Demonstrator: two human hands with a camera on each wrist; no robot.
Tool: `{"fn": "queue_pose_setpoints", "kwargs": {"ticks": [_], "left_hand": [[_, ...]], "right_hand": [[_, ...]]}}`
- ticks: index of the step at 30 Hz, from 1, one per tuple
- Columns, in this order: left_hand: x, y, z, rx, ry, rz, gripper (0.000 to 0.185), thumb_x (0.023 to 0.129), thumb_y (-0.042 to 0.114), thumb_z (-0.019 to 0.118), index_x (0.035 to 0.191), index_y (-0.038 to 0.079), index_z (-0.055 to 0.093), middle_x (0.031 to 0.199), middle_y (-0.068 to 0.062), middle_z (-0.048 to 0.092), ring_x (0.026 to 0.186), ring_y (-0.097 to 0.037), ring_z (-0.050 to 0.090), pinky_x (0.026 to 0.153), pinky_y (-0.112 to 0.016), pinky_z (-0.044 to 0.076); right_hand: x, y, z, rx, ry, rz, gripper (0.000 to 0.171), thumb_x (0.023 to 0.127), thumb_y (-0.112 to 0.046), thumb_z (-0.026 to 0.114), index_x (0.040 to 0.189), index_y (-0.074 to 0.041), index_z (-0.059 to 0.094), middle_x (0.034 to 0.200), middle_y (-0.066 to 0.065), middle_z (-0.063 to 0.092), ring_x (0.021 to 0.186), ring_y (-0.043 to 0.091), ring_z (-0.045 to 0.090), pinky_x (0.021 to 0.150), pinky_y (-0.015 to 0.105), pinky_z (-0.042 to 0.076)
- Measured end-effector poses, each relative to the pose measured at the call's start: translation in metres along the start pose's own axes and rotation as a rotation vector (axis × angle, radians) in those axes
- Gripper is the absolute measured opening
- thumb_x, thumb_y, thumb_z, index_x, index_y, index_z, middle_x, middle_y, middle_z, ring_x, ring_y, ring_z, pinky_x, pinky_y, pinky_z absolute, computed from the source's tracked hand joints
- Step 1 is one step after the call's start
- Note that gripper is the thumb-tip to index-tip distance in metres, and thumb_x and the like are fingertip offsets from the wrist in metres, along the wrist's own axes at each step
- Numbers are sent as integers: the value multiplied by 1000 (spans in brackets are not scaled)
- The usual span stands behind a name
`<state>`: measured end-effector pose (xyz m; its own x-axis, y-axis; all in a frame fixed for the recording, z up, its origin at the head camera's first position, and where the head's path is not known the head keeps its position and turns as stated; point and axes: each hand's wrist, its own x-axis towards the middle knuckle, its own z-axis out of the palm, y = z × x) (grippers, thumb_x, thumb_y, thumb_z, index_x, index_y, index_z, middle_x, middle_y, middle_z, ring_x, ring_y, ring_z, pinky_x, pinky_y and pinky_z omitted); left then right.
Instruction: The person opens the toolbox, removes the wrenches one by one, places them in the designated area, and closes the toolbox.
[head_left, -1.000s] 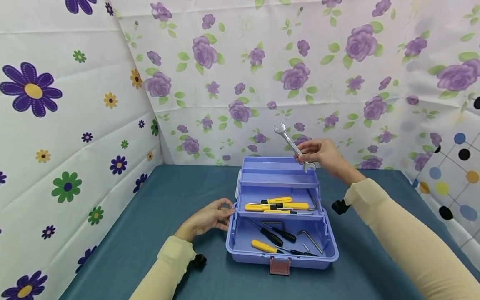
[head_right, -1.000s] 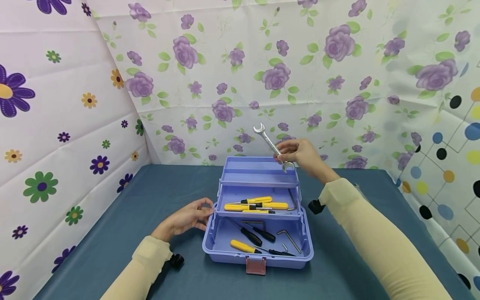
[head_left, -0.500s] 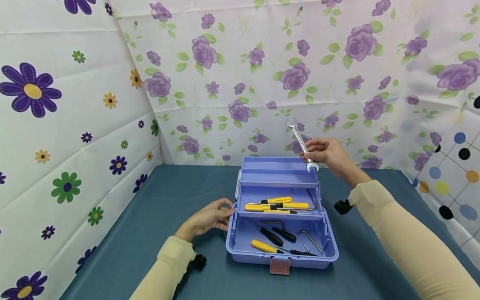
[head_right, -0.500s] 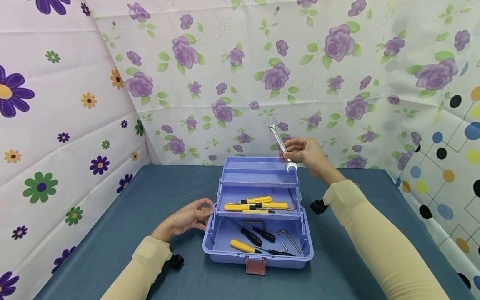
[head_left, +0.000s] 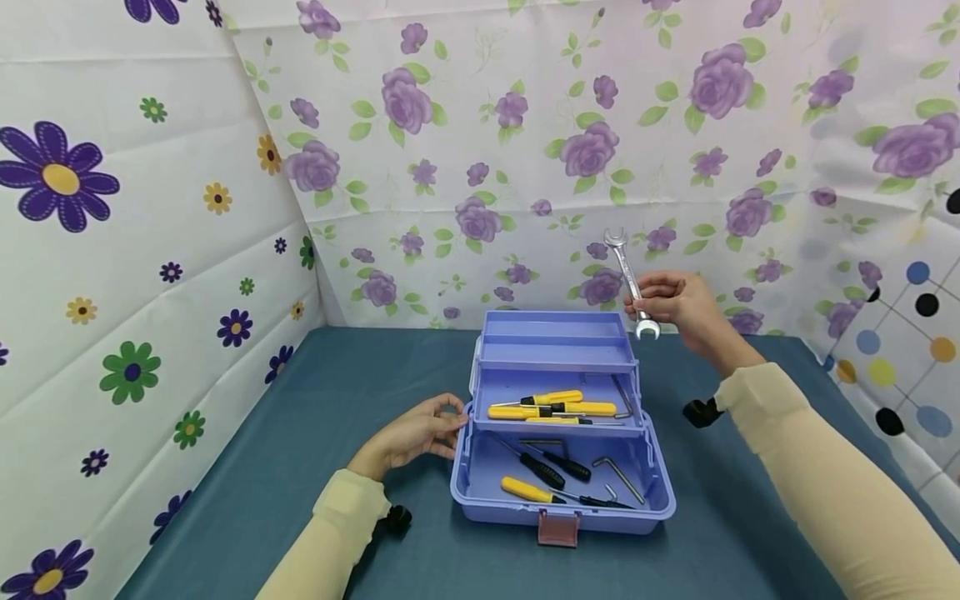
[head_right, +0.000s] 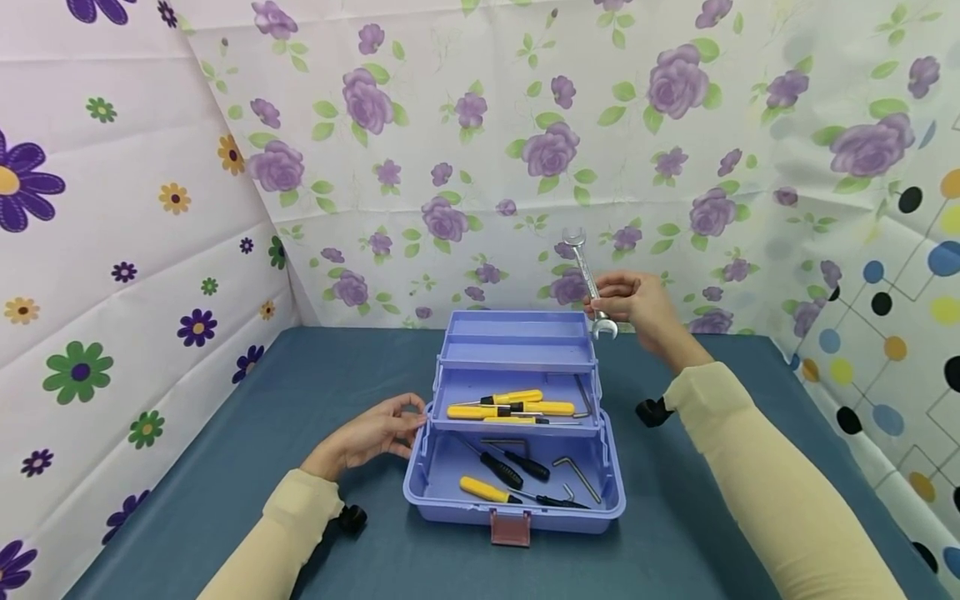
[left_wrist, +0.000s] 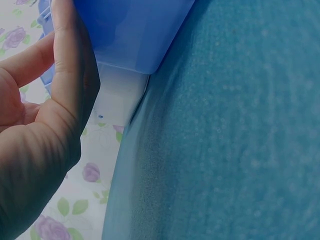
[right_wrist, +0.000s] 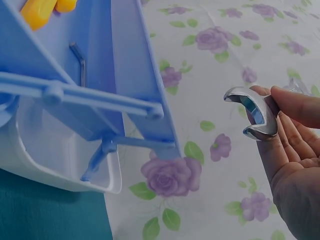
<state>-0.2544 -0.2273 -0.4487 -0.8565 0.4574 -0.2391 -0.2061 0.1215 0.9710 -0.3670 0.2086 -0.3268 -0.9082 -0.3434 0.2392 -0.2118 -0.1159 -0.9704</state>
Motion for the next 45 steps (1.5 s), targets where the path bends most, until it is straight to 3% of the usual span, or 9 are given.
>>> {"fn": "queue_pose_setpoints", "kwargs": {"ticks": [26,37,45], "left_hand": [[0,1,1,-14,1,-5,25,108,20,60,124,5,47,93,-9,65,80,-19,66,73,-34,62],[0,1,0,-17,0,2,24,108,19,58,124,4,47,94,-9,65,79,-18,67,73,-34,62],[0,0,0,-26,-4,-3,24,108,20,59,124,5,48,94,-8,65,80,-18,66,73,-34,62]], "right_hand": [[-25,7,-49,63,66,54,16,95,9,70,106,-2,70,92,10,79,83,23,78,75,33,63],[-31,8,-62,-36,111,80,13,96,4,71,106,-3,71,92,7,79,80,20,78,72,31,63],[-39,13,-74,-245,171,178,13,98,-2,71,110,2,66,88,1,79,81,17,78,72,30,63]]}}
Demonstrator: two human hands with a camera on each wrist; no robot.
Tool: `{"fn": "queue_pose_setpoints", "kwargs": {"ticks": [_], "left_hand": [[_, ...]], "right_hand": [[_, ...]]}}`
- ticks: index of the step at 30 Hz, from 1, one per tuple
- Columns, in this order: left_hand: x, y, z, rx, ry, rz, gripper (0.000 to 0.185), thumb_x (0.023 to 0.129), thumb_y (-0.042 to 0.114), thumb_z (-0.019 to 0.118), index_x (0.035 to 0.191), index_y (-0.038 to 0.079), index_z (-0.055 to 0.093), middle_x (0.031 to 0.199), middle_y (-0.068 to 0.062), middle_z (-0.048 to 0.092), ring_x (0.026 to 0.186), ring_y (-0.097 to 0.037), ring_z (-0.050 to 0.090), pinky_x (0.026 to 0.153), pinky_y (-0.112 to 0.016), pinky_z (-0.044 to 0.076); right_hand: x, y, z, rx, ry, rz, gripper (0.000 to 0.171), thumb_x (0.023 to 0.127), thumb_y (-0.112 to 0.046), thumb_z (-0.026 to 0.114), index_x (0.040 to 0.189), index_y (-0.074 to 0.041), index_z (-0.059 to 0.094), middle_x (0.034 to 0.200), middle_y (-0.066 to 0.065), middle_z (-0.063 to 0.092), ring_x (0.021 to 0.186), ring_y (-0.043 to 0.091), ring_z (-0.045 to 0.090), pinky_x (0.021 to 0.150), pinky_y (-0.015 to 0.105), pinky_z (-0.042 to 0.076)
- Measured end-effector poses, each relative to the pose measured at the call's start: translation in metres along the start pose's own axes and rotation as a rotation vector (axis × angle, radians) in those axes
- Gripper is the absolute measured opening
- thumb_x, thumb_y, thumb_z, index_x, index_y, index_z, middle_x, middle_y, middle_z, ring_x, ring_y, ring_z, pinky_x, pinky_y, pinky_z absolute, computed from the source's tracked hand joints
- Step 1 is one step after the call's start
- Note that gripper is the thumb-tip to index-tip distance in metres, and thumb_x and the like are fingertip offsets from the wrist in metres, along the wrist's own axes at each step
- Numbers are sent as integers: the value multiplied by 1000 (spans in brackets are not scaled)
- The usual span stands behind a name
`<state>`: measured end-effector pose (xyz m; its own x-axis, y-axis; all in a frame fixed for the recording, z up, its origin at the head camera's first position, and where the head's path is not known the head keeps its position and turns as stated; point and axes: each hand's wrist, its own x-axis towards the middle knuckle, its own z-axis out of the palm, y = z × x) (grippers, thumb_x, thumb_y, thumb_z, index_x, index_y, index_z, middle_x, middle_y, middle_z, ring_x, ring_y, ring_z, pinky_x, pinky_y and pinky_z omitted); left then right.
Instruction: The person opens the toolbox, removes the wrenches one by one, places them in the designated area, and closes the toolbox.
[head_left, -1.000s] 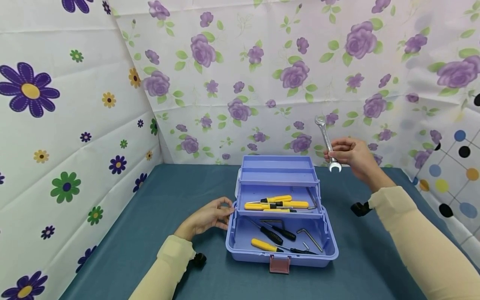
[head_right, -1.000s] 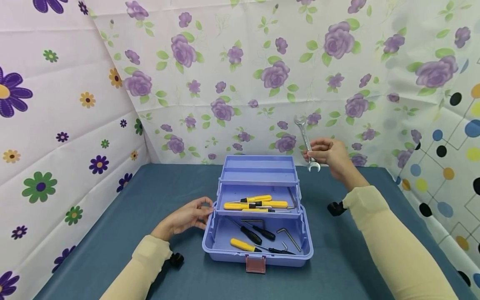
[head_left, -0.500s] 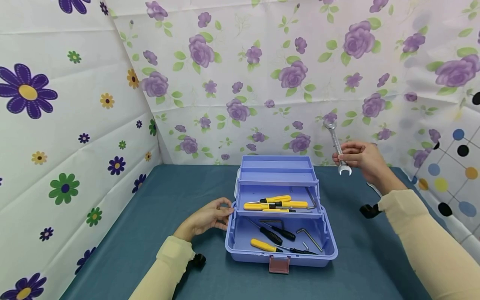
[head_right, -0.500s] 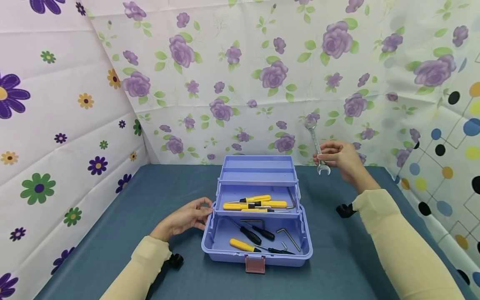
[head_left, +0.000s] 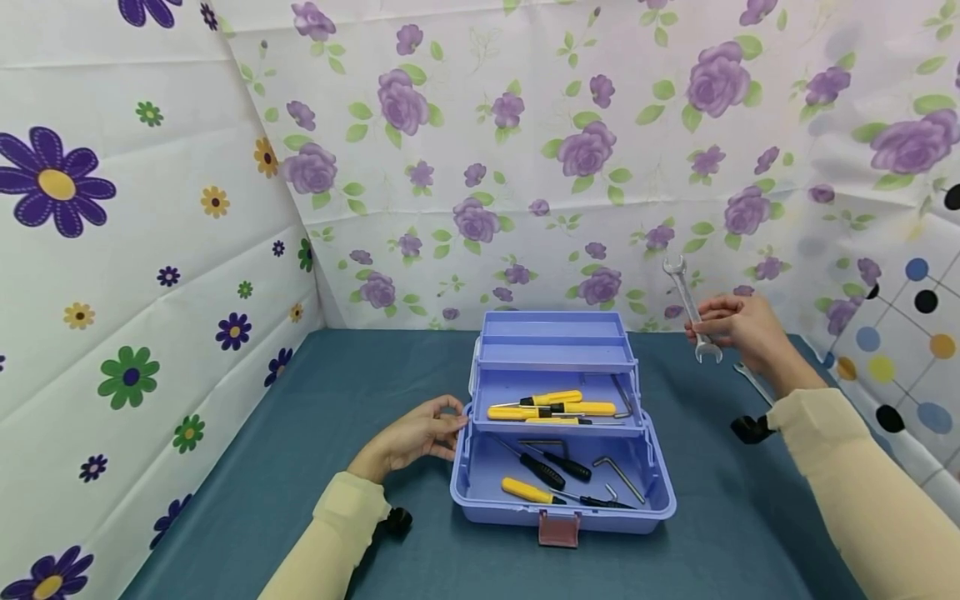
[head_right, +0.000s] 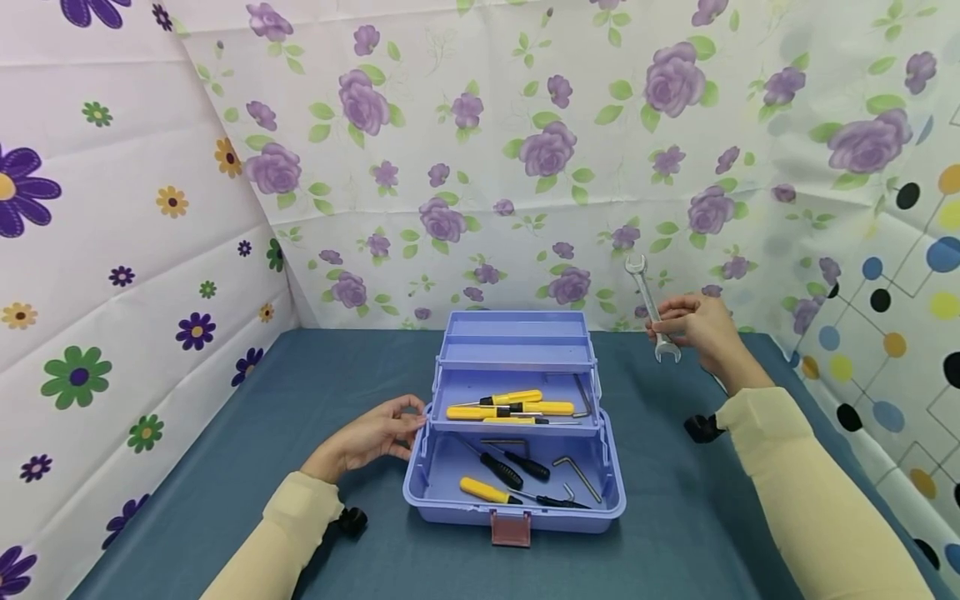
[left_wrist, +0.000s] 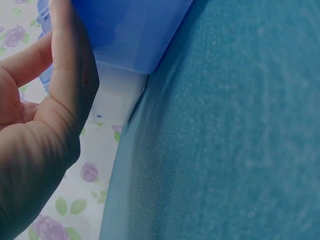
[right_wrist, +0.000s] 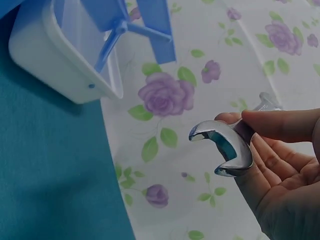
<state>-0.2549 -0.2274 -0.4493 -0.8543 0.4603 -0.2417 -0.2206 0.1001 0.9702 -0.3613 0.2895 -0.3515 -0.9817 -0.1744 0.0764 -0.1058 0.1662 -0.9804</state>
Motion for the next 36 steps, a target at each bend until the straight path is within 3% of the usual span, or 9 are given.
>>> {"fn": "queue_pose_setpoints", "kwargs": {"ticks": [4,12,22,31,36], "left_hand": [[1,0,0,-8,2,-7,24,108,19,59,123,5,48,94,-8,65,79,-18,66,73,-34,62],[0,0,1,-14,-4,-9,24,108,19,59,124,5,48,93,-8,65,79,-18,66,73,-34,62],[-2,3,2,-14,-1,-6,20,108,18,59,122,6,49,93,-8,65,79,-18,66,72,-33,62],[-2,4,2,-21,0,0,20,108,17,59,121,6,49,92,-8,65,78,-17,66,71,-32,62],[-3,3,2,-23,-5,-5,20,108,17,58,121,6,49,94,-8,65,79,-17,66,71,-32,62]], "right_hand": [[-1,5,-4,-23,7,24,17,98,-3,72,112,5,65,89,1,79,82,17,77,73,32,63],[-4,15,-13,-13,-1,83,7,99,-3,70,106,-2,67,87,3,79,82,18,78,74,35,64],[-9,30,-17,-180,-6,140,28,98,-12,74,118,4,63,87,-2,79,85,12,76,74,31,61],[-11,39,-28,-189,-24,212,27,99,-6,69,119,9,60,88,3,78,81,18,76,73,35,63],[-13,50,-32,-250,-50,239,31,98,-8,70,120,10,58,88,6,78,80,19,75,71,36,62]]}}
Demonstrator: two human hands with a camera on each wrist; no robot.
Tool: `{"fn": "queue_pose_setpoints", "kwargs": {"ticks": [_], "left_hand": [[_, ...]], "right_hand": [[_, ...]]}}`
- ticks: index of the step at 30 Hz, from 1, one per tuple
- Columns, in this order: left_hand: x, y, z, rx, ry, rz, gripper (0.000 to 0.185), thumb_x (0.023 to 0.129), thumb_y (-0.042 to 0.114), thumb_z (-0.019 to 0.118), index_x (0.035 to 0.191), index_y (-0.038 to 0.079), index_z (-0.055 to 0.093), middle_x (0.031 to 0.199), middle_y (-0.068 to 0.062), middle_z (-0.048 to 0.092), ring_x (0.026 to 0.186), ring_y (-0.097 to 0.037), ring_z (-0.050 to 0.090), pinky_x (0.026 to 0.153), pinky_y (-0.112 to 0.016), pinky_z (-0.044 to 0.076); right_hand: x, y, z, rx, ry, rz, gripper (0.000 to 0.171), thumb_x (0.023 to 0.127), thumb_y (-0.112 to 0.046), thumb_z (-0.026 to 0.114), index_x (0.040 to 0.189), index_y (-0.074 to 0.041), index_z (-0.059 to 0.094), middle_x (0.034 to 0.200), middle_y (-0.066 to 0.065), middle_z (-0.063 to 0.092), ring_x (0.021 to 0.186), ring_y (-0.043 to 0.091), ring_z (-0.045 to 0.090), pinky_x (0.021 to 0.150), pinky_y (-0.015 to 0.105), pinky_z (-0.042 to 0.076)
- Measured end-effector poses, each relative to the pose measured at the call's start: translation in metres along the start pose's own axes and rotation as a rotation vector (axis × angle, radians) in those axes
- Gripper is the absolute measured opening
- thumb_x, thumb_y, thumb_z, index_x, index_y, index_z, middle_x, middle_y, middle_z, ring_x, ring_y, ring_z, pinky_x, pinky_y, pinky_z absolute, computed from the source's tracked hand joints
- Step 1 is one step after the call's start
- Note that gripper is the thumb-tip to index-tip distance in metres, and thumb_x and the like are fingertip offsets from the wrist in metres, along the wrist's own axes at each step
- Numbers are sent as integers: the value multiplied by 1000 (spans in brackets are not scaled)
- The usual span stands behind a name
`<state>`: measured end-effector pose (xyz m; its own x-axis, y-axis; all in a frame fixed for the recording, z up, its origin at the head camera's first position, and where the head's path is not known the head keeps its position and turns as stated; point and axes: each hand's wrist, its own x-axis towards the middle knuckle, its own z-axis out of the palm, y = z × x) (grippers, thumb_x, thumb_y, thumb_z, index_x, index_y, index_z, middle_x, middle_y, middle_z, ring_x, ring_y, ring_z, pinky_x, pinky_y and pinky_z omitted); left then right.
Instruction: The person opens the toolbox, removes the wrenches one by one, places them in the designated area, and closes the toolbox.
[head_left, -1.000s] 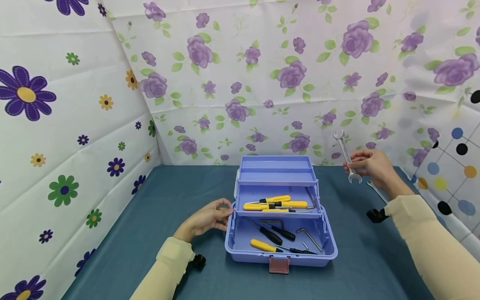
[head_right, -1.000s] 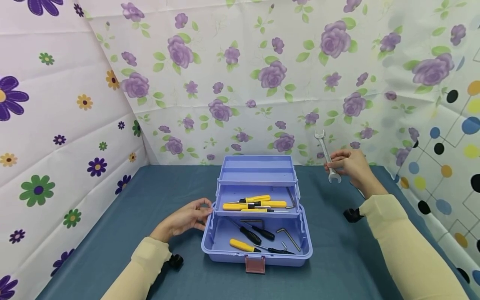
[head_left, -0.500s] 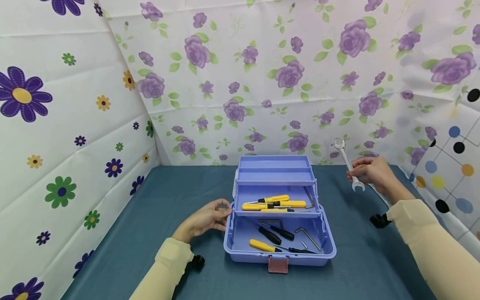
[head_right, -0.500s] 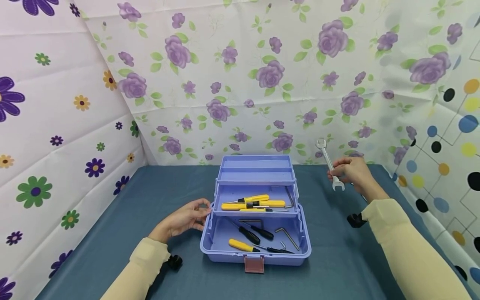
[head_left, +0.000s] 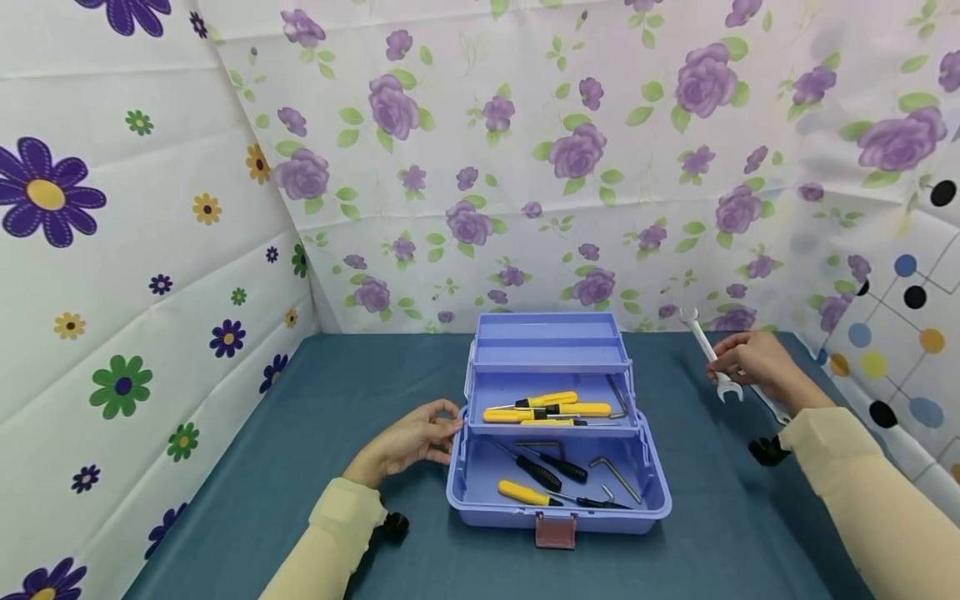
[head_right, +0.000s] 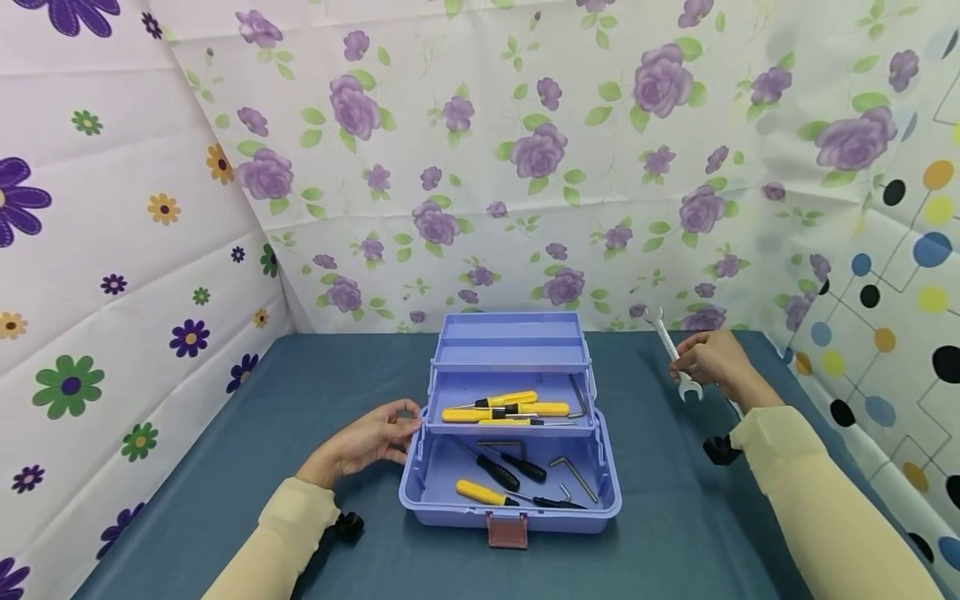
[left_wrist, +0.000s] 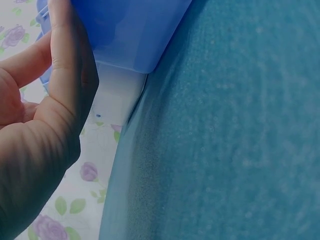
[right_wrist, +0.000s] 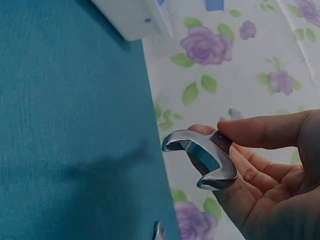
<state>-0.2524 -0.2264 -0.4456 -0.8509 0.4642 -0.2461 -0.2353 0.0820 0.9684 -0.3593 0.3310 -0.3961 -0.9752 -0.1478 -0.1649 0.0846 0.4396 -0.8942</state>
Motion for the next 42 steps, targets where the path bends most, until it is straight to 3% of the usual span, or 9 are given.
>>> {"fn": "queue_pose_setpoints", "kwargs": {"ticks": [11,21,28,35,42], "left_hand": [[0,1,-1,4,-3,8,19,108,17,58,121,6,49,94,-9,65,79,-18,66,72,-33,62],[0,1,-2,0,5,3,19,108,16,58,121,6,50,94,-9,65,79,-18,66,72,-33,62],[-1,0,-2,-4,9,4,18,108,16,58,120,6,50,94,-9,65,79,-18,66,71,-32,62],[-1,-2,-2,-4,3,1,19,108,17,58,121,7,49,94,-8,65,80,-18,66,72,-32,62],[0,-2,-2,-6,5,4,18,108,17,58,120,7,49,94,-8,64,79,-18,66,71,-32,62]], "right_hand": [[1,9,-2,-124,-3,24,37,97,-11,71,123,10,56,91,2,76,81,19,71,66,38,59],[3,27,-5,-147,-12,97,38,92,-5,71,123,14,58,86,2,71,74,18,67,64,35,59],[2,43,-7,-221,3,97,27,96,-4,61,114,15,66,89,7,69,71,19,64,61,36,58],[5,52,-6,-268,22,102,22,90,-4,65,105,11,72,76,5,71,64,19,64,57,35,56],[8,50,-2,-328,13,88,13,87,-3,63,83,1,75,62,3,65,52,15,53,51,34,48]]}}
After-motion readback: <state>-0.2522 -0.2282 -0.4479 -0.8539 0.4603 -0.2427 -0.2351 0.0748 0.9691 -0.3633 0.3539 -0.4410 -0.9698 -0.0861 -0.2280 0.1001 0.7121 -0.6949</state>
